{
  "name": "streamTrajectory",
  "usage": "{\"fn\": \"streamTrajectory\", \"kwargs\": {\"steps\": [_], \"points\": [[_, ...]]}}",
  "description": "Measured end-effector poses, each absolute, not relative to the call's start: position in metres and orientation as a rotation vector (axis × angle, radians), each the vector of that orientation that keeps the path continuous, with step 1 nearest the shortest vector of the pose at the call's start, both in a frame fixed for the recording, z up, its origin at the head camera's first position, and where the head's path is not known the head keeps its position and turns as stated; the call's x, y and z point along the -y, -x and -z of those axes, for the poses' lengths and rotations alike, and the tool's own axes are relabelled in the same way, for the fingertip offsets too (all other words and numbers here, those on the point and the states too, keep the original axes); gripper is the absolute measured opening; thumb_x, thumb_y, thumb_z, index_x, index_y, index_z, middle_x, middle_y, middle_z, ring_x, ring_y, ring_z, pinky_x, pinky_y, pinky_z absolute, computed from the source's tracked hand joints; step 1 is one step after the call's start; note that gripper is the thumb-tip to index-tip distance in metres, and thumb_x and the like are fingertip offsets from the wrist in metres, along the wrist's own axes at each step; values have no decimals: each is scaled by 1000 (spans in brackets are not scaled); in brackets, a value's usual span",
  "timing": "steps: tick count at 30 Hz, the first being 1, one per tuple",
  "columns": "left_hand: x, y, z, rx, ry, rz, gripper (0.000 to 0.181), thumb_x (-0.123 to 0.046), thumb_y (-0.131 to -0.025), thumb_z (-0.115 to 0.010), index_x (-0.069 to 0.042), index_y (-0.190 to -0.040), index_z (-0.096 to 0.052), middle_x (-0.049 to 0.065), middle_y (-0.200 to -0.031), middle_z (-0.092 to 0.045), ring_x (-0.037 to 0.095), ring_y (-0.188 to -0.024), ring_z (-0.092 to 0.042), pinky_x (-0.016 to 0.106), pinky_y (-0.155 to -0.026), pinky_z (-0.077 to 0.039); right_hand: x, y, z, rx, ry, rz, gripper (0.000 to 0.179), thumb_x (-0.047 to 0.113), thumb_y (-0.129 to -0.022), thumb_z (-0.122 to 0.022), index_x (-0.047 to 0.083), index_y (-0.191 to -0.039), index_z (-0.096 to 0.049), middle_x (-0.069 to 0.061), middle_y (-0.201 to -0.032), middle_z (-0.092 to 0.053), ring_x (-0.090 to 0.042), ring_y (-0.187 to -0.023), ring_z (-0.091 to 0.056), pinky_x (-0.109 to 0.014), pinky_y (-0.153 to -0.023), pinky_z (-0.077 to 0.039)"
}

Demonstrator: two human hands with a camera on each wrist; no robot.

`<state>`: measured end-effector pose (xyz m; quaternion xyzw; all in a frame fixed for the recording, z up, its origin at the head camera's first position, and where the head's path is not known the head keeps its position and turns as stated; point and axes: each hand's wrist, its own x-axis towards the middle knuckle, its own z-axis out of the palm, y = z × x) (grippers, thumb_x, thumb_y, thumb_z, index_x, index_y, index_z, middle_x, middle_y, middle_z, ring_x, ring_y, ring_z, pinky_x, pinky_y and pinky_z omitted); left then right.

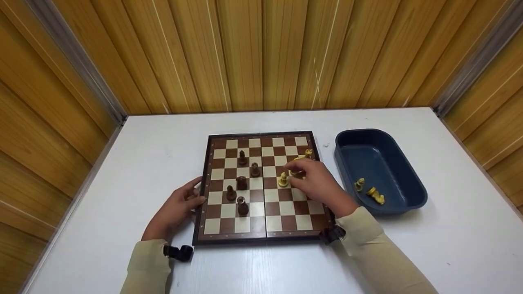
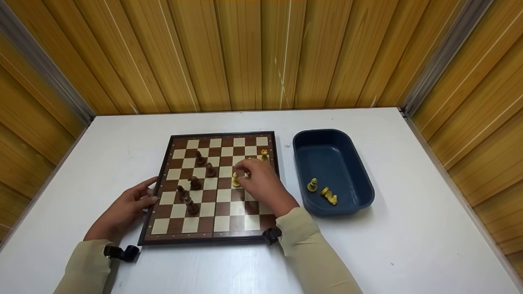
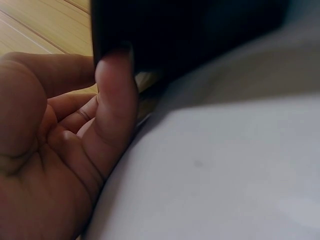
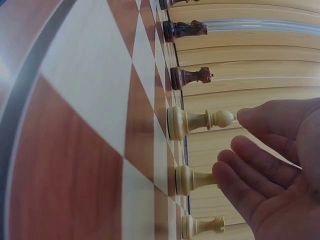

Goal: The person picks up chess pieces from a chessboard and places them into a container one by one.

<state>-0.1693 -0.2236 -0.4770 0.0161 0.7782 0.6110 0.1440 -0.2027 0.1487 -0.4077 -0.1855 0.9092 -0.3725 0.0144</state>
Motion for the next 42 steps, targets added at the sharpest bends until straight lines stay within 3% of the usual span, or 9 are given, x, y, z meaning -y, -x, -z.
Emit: {"fn": "streamTrajectory", "kwargs": {"steps": [12,33,42], "points": [[223,168,476,-2177,-56,-1824,68,-9,-93,-62,-16,-153,-29,11,-103,-53,16,-81,-59,32,-60,-56,-141,206,412,-2763,626,1212,26,12,-89,-66,9,-115,-68,-7,-113,-70,-24,-103,-67,-40,-89,-55],[226,171,479,-2216,-120,-1767,68,-10,-94,-60,-13,-153,-27,13,-104,-53,16,-80,-62,34,-60,-57,-133,210,415,-2807,597,1086,13,13,-90,-66,15,-102,-71,-1,-102,-70,-18,-97,-65,-37,-87,-53],[225,172,479,-2163,-65,-1801,68,-10,-94,-61,-18,-153,-28,10,-104,-55,15,-77,-62,32,-58,-56,-135,212,416,-2760,566,1124,13,15,-92,-65,17,-103,-71,-1,-107,-70,-17,-99,-65,-37,-86,-54]]}}
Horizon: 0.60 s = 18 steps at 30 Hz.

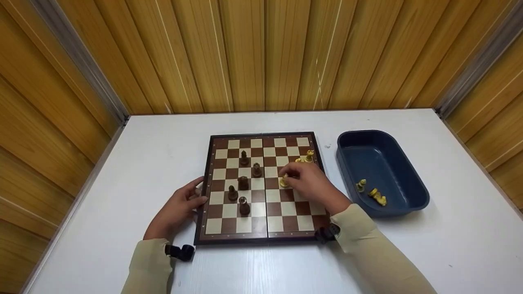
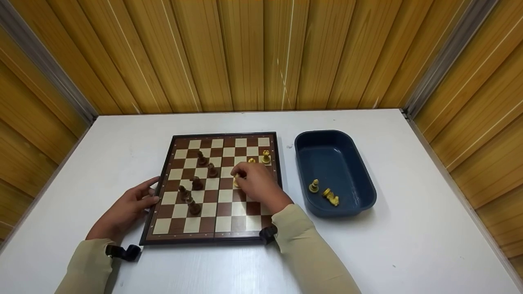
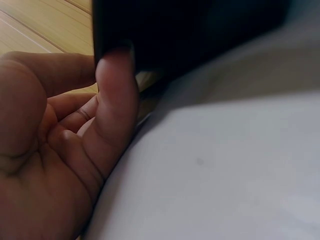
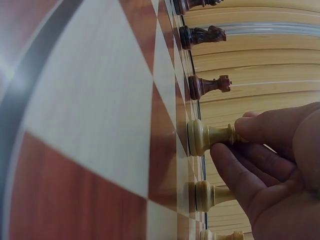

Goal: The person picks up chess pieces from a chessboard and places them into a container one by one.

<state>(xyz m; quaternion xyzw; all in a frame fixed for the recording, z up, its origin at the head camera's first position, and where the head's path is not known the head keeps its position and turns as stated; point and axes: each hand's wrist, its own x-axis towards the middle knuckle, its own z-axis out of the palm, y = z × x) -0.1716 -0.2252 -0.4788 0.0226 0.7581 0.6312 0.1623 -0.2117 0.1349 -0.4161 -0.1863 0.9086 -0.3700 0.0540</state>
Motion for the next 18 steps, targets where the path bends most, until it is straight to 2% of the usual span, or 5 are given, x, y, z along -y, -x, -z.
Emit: {"fn": "streamTrajectory", "kwargs": {"steps": [18], "points": [[225,170,476,-2233,-100,-1734,69,-11,-94,-62,-14,-153,-28,13,-105,-56,17,-80,-63,34,-62,-57,-138,213,417,-2732,528,1161,13,16,-92,-65,19,-102,-72,-1,-110,-70,-18,-100,-64,-37,-85,-52]]}}
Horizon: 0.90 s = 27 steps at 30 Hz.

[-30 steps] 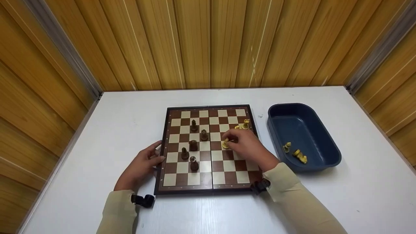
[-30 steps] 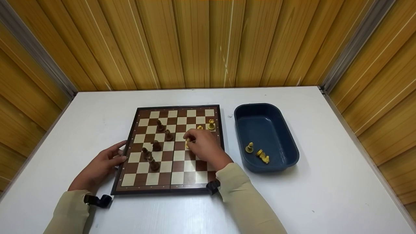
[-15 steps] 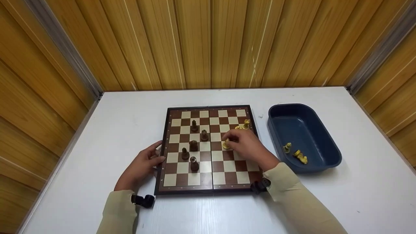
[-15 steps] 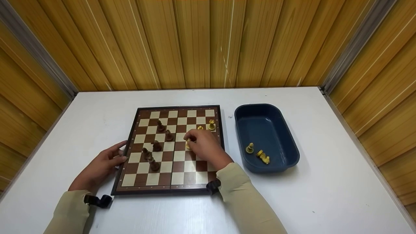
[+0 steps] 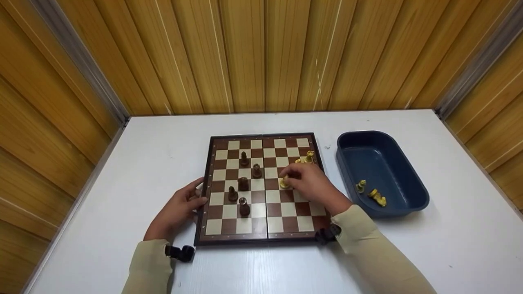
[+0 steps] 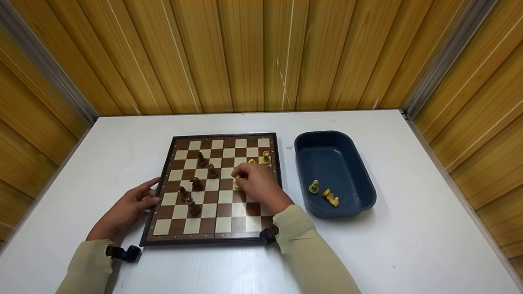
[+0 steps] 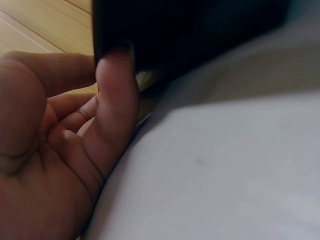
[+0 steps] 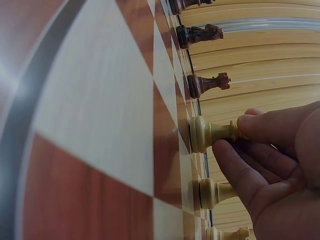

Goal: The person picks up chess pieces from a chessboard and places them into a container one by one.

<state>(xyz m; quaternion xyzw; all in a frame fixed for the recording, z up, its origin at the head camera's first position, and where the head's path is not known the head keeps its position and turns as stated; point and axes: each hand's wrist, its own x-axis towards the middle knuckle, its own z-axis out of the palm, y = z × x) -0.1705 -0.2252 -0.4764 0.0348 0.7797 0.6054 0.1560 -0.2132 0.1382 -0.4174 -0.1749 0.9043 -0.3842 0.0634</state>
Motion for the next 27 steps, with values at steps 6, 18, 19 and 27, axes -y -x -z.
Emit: {"fn": "streamTrajectory", "kwargs": {"steps": [6,18,19,27], "points": [[226,171,478,-2240,-126,-1739,68,-11,-94,-61,-12,-153,-27,13,-104,-56,16,-80,-62,33,-61,-57,-138,212,415,-2718,498,1183,13,16,-92,-65,19,-103,-72,-1,-110,-70,-18,-99,-63,-35,-83,-52],[226,172,478,-2202,-119,-1760,68,-12,-95,-60,-14,-154,-27,11,-104,-57,15,-80,-62,32,-63,-57,-144,208,410,-2713,508,1237,19,14,-93,-62,16,-108,-72,0,-112,-70,-16,-97,-65,-35,-82,-52],[226,172,478,-2199,-119,-1762,68,-12,-95,-60,-14,-154,-27,12,-104,-57,15,-80,-62,32,-63,-57,-145,208,410,-2714,512,1246,19,13,-93,-62,15,-109,-72,0,-112,-70,-16,-98,-65,-35,-83,-52],[225,171,477,-2212,-110,-1767,68,-11,-95,-61,-12,-154,-26,10,-102,-57,15,-81,-61,31,-64,-56,-152,204,408,-2738,538,1293,18,15,-91,-66,14,-109,-72,-1,-109,-70,-17,-98,-65,-37,-86,-51]]}}
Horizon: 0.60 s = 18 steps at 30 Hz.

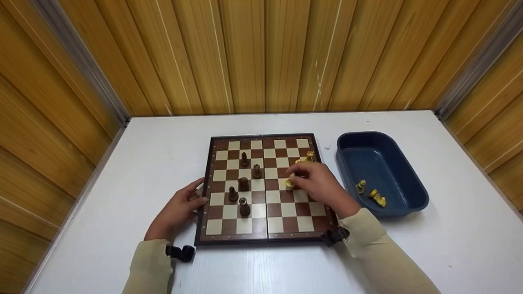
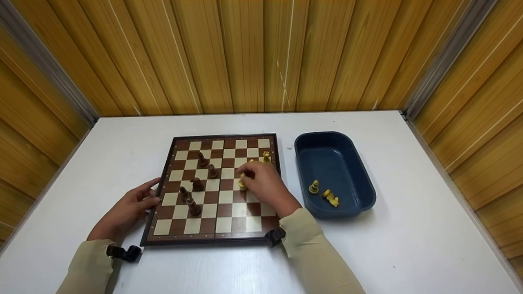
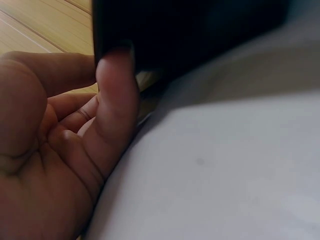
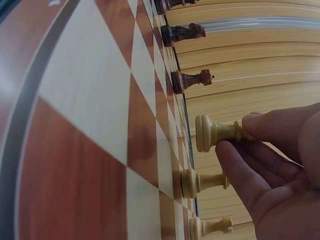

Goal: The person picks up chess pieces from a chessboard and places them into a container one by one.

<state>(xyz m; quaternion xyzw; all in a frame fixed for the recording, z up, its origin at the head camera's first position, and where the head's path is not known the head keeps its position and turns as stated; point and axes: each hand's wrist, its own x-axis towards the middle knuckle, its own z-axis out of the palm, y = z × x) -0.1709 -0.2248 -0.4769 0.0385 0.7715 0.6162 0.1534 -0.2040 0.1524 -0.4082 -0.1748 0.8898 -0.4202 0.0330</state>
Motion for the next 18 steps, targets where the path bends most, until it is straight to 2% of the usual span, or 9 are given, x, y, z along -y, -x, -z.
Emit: {"fn": "streamTrajectory", "kwargs": {"steps": [7,12,18], "points": [[223,171,477,-2235,-97,-1766,68,-11,-94,-62,-12,-153,-29,10,-102,-56,15,-83,-60,30,-68,-56,-160,202,409,-2727,529,1399,18,13,-87,-71,10,-105,-70,-3,-107,-70,-18,-98,-67,-37,-88,-52],[223,172,478,-2214,-66,-1784,68,-9,-93,-62,-14,-153,-29,10,-103,-55,16,-83,-59,31,-66,-55,-164,202,408,-2728,511,1421,16,12,-85,-73,11,-101,-71,-4,-104,-70,-17,-95,-66,-33,-83,-53],[225,172,479,-2231,-75,-1773,68,-8,-93,-61,-13,-153,-29,9,-101,-54,15,-80,-59,30,-61,-55,-169,202,404,-2705,480,1429,18,10,-87,-70,8,-105,-72,-9,-106,-70,-18,-93,-65,-26,-76,-54]]}}
